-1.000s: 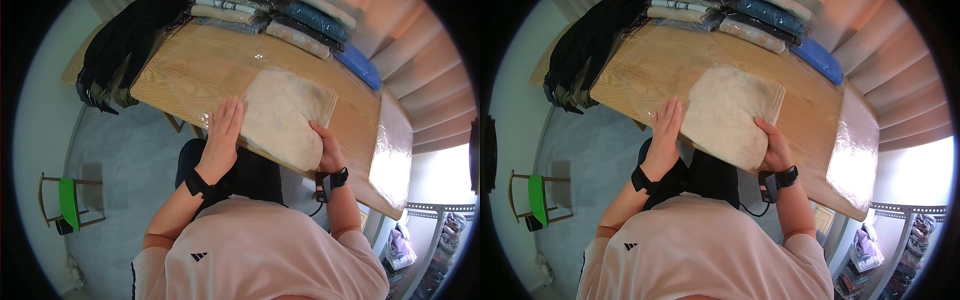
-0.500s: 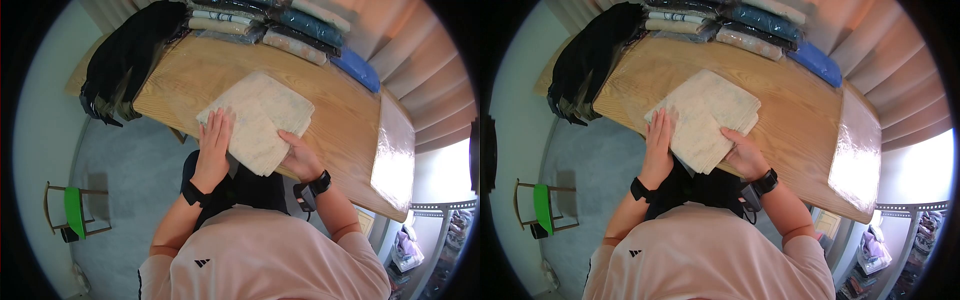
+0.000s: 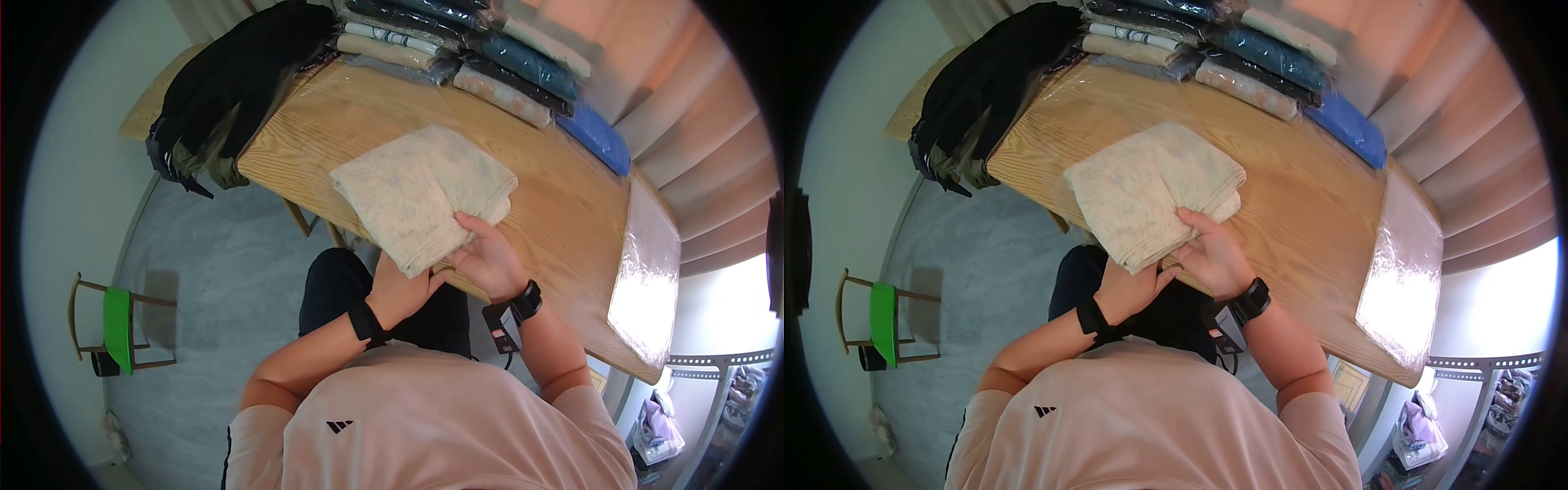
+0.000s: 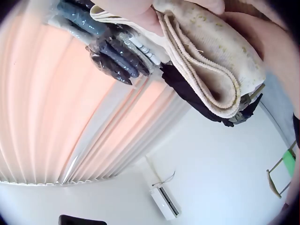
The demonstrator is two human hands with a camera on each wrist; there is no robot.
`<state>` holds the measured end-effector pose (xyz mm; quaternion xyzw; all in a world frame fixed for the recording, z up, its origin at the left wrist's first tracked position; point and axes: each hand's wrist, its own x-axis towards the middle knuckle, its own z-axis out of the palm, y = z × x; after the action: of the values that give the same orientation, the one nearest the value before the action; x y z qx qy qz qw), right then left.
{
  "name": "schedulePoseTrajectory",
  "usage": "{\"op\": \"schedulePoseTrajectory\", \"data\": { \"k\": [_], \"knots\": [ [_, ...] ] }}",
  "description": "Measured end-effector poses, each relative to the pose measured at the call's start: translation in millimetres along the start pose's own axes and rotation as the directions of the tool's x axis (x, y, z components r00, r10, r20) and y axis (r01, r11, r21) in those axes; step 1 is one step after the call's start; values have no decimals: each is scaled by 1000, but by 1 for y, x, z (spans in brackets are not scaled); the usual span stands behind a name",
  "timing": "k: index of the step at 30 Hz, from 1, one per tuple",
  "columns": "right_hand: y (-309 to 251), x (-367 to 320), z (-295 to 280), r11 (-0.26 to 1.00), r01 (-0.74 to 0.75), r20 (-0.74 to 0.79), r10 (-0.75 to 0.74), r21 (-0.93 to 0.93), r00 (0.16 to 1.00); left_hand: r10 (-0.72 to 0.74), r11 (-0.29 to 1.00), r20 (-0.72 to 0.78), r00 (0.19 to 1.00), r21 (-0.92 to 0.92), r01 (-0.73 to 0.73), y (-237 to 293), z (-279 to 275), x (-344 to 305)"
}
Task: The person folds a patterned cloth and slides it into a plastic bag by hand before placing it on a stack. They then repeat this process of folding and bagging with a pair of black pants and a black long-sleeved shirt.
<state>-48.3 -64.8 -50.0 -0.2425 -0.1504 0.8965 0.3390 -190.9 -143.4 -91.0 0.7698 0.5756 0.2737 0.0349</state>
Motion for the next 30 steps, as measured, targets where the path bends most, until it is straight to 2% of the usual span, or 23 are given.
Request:
{"op": "schedulePoseTrajectory", "data": {
  "k": [2, 7, 9, 10, 12, 14, 15, 18, 20, 21, 23, 24, 26, 27, 28, 29, 30],
  "knots": [
    [3, 5, -3, 1000, 12, -5, -12, 10, 1000, -12, 1000, -12, 1000, 0, 12, -3, 1, 2],
    [11, 36, -2, 996, 30, 111, -40, 88, 993, -5, 1000, -21, 1000, 24, 5, -9, -1, 4],
    [12, 58, 1, 994, 11, 121, -24, 106, 992, -93, 995, 60, 994, 52, 90, -10, 1, 1],
    [11, 70, 0, 992, -6, 126, -10, 127, 992, -91, 994, 54, 994, 63, 87, -10, 2, 1],
    [11, 97, -1, 987, -31, 156, 7, 155, 988, -45, 972, 54, 998, 234, 32, -10, 4, 2],
    [12, 113, 9, 980, 6, 18, -10, 198, 1000, -58, 970, 66, 996, 240, 41, -10, 5, 1],
    [14, 122, 10, 980, 12, 31, -19, 201, 999, -47, 973, 43, 998, 228, 36, -10, 5, 0],
    [22, 142, 13, 983, 108, 14, -112, 150, 994, -20, 978, -13, 1000, 208, 23, -12, 9, 0],
    [27, 147, 17, 987, 127, -45, -124, 95, 991, -16, 982, 27, 1000, 188, 11, -14, 10, -1],
    [26, 145, 16, 987, 129, -36, -126, 97, 991, -19, 983, 24, 1000, 181, 15, -13, 9, -1],
    [15, 139, 7, 996, 28, 63, -23, -89, 998, -17, 977, 29, 999, 214, 10, -12, 7, -4],
    [8, 133, 7, 996, 27, 65, -21, -89, 998, -17, 971, 38, 999, 238, 7, -11, 7, -6],
    [-9, 114, 9, 985, 38, -98, -56, -171, 994, -15, 974, 20, 1000, 225, 10, -8, 2, -8],
    [-15, 112, 3, 984, 35, -104, -54, -173, 993, -17, 977, 11, 1000, 213, 14, -7, 3, -10],
    [-22, 111, -2, 925, 189, -165, -254, -328, 953, -18, 980, 3, 1000, 199, 17, -5, 3, -12],
    [-27, 110, -7, 817, 315, -192, -450, -484, 872, -18, 982, 6, 1000, 190, 17, -3, 2, -13],
    [-30, 107, -7, 816, 313, -199, -452, -487, 869, -19, 980, 14, 1000, 197, 16, -1, 1, -14]
  ]
}}
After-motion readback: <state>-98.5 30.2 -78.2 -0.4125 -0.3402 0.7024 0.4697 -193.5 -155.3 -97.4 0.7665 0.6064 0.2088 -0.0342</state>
